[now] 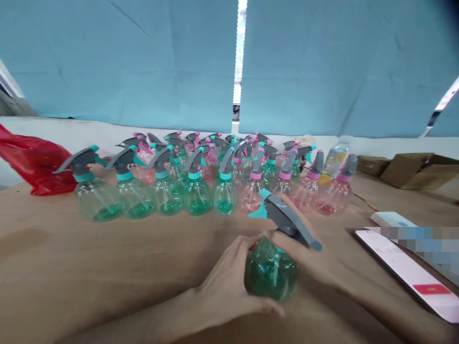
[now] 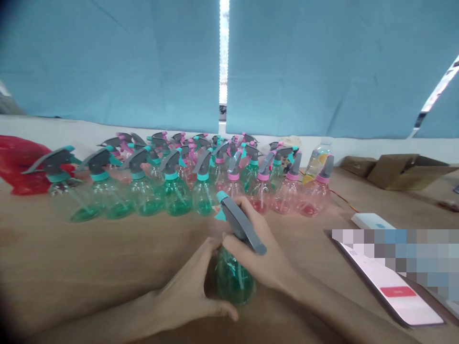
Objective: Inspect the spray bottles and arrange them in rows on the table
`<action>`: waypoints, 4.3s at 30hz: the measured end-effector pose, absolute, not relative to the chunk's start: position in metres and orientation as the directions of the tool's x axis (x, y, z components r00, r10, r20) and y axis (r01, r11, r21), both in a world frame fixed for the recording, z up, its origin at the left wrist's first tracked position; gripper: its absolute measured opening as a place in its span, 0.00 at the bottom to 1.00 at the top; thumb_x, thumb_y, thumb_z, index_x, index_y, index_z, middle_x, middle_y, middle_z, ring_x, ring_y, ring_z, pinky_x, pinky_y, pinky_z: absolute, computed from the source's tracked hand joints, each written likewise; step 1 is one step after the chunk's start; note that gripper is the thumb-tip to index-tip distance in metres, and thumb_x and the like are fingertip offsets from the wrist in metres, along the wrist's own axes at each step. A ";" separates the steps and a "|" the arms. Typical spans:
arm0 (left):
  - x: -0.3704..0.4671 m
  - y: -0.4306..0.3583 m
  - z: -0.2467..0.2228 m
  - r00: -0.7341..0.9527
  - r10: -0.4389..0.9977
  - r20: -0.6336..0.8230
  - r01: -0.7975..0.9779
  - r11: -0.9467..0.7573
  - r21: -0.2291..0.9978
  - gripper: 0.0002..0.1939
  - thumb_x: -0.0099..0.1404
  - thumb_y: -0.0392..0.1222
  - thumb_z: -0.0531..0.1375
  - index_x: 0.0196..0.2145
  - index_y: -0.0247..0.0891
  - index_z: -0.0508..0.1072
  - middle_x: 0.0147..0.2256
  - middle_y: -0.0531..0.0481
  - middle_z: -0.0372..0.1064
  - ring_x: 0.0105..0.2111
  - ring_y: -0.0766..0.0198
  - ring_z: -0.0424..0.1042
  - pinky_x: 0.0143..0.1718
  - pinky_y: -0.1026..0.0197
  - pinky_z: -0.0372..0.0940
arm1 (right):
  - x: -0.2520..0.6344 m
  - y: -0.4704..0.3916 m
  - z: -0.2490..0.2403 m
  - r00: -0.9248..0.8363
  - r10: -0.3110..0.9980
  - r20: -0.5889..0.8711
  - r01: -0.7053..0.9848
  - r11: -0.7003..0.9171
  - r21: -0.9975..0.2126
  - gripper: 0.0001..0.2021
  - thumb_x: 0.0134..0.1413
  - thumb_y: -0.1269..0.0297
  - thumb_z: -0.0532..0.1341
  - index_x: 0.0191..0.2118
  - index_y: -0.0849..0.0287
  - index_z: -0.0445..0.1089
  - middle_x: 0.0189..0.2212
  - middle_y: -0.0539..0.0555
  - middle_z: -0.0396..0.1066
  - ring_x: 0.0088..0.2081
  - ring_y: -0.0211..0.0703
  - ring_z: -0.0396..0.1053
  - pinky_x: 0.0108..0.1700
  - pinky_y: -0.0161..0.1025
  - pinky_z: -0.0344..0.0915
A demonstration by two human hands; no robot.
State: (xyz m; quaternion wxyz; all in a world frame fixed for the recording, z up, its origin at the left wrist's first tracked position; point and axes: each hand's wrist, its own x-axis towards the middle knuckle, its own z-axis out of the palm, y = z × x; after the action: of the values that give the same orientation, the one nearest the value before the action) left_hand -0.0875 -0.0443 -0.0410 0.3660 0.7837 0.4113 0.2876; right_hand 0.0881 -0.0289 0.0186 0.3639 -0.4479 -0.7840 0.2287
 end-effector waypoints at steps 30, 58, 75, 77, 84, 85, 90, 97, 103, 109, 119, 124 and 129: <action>-0.132 -0.018 -0.054 0.592 0.806 0.009 0.782 -0.577 0.237 0.37 0.62 0.60 0.57 0.62 0.36 0.59 0.65 0.35 0.47 0.65 0.46 0.45 0.61 0.40 0.48 | 0.074 0.011 0.005 -0.241 0.840 0.487 0.286 0.540 -0.791 0.13 0.57 0.49 0.58 0.29 0.50 0.70 0.22 0.47 0.63 0.24 0.41 0.62 0.26 0.38 0.62; -0.131 -0.016 -0.058 0.605 0.795 0.037 0.781 -0.602 0.167 0.32 0.69 0.59 0.49 0.63 0.36 0.57 0.65 0.36 0.46 0.65 0.47 0.44 0.61 0.41 0.48 | 0.075 0.012 0.000 -0.340 0.854 0.393 0.069 0.439 -0.896 0.12 0.57 0.59 0.61 0.47 0.50 0.67 0.43 0.50 0.73 0.43 0.45 0.72 0.46 0.42 0.69; -0.132 -0.016 -0.059 0.605 0.794 0.057 0.775 -0.604 0.186 0.31 0.69 0.57 0.50 0.62 0.36 0.58 0.65 0.37 0.46 0.65 0.47 0.45 0.61 0.41 0.48 | 0.075 0.012 -0.001 -0.357 0.861 0.363 0.067 0.411 -0.909 0.14 0.56 0.59 0.61 0.48 0.50 0.66 0.45 0.50 0.73 0.44 0.45 0.72 0.48 0.44 0.69; -0.132 -0.016 -0.059 0.601 0.797 0.053 0.779 -0.600 0.181 0.31 0.69 0.57 0.50 0.62 0.36 0.58 0.65 0.36 0.46 0.65 0.47 0.45 0.61 0.41 0.48 | 0.075 0.012 0.001 -0.357 0.857 0.371 0.044 0.412 -0.910 0.13 0.56 0.62 0.62 0.48 0.51 0.66 0.46 0.51 0.73 0.47 0.46 0.71 0.50 0.44 0.68; -0.133 -0.016 -0.061 0.596 0.801 0.057 0.785 -0.596 0.167 0.31 0.69 0.58 0.49 0.62 0.37 0.58 0.65 0.38 0.46 0.65 0.49 0.44 0.62 0.42 0.48 | 0.074 0.015 -0.003 -0.363 0.844 0.395 -0.011 0.420 -0.908 0.15 0.56 0.60 0.62 0.50 0.51 0.65 0.48 0.51 0.72 0.50 0.46 0.70 0.53 0.46 0.66; -0.133 -0.015 -0.061 0.596 0.801 0.056 0.786 -0.596 0.166 0.31 0.69 0.58 0.49 0.62 0.37 0.58 0.65 0.38 0.46 0.65 0.49 0.44 0.62 0.42 0.48 | 0.074 0.015 -0.004 -0.359 0.845 0.396 -0.010 0.421 -0.907 0.15 0.56 0.59 0.62 0.49 0.50 0.66 0.48 0.51 0.72 0.50 0.46 0.70 0.53 0.46 0.66; -0.131 -0.015 -0.059 0.590 0.807 0.041 0.791 -0.587 0.174 0.31 0.69 0.57 0.50 0.62 0.37 0.58 0.65 0.38 0.46 0.65 0.47 0.45 0.61 0.41 0.48 | 0.075 0.013 -0.002 -0.344 0.855 0.388 0.010 0.417 -0.909 0.15 0.56 0.59 0.62 0.49 0.49 0.66 0.48 0.51 0.73 0.51 0.48 0.70 0.54 0.48 0.67; -0.131 -0.016 -0.057 0.599 0.800 0.039 0.786 -0.597 0.161 0.31 0.69 0.56 0.50 0.63 0.37 0.57 0.65 0.38 0.45 0.65 0.48 0.44 0.61 0.41 0.48 | 0.074 0.011 0.003 -0.333 0.856 0.395 0.002 0.420 -0.908 0.14 0.55 0.61 0.63 0.48 0.49 0.67 0.46 0.50 0.74 0.49 0.47 0.71 0.52 0.45 0.69; -0.131 -0.015 -0.058 0.596 0.801 0.047 0.787 -0.595 0.164 0.30 0.69 0.57 0.50 0.62 0.37 0.58 0.65 0.39 0.46 0.65 0.49 0.45 0.61 0.42 0.48 | 0.075 0.012 -0.003 -0.318 0.860 0.398 0.046 0.434 -0.900 0.15 0.56 0.57 0.62 0.49 0.48 0.68 0.45 0.50 0.74 0.48 0.49 0.72 0.51 0.48 0.69; -0.132 -0.015 -0.060 0.599 0.798 0.063 0.782 -0.600 0.168 0.30 0.69 0.57 0.50 0.62 0.38 0.58 0.65 0.39 0.46 0.65 0.49 0.45 0.62 0.43 0.48 | 0.075 0.013 -0.001 -0.324 0.852 0.411 0.079 0.457 -0.886 0.14 0.56 0.57 0.62 0.48 0.48 0.68 0.43 0.49 0.74 0.45 0.46 0.72 0.48 0.45 0.70; -0.131 -0.015 -0.057 0.599 0.800 0.044 0.784 -0.596 0.172 0.31 0.69 0.58 0.50 0.62 0.37 0.58 0.65 0.39 0.45 0.65 0.48 0.45 0.62 0.42 0.48 | 0.077 0.012 0.001 -0.336 0.872 0.356 0.157 0.424 -0.892 0.13 0.56 0.50 0.60 0.43 0.49 0.68 0.38 0.50 0.72 0.40 0.47 0.72 0.42 0.44 0.70; -0.131 -0.014 -0.055 0.600 0.799 0.031 0.787 -0.597 0.157 0.30 0.69 0.57 0.50 0.61 0.35 0.61 0.65 0.37 0.47 0.64 0.47 0.46 0.61 0.41 0.50 | 0.076 0.013 0.000 -0.338 0.866 0.368 0.166 0.440 -0.882 0.12 0.57 0.49 0.59 0.42 0.48 0.67 0.29 0.48 0.69 0.38 0.47 0.71 0.39 0.44 0.69; -0.130 -0.013 -0.055 0.598 0.800 0.044 0.791 -0.598 0.126 0.29 0.69 0.57 0.50 0.60 0.37 0.62 0.65 0.38 0.47 0.64 0.48 0.47 0.61 0.42 0.51 | 0.077 0.013 0.004 -0.307 0.838 0.452 0.259 0.531 -0.807 0.12 0.57 0.48 0.58 0.35 0.50 0.67 0.25 0.47 0.63 0.28 0.41 0.66 0.31 0.39 0.64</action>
State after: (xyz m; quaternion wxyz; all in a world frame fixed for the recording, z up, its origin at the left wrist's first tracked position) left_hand -0.1304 -0.0133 -0.0554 0.0469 0.8926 0.4459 0.0479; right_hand 0.0774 0.0133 0.0039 0.4593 -0.3683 -0.7446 0.3147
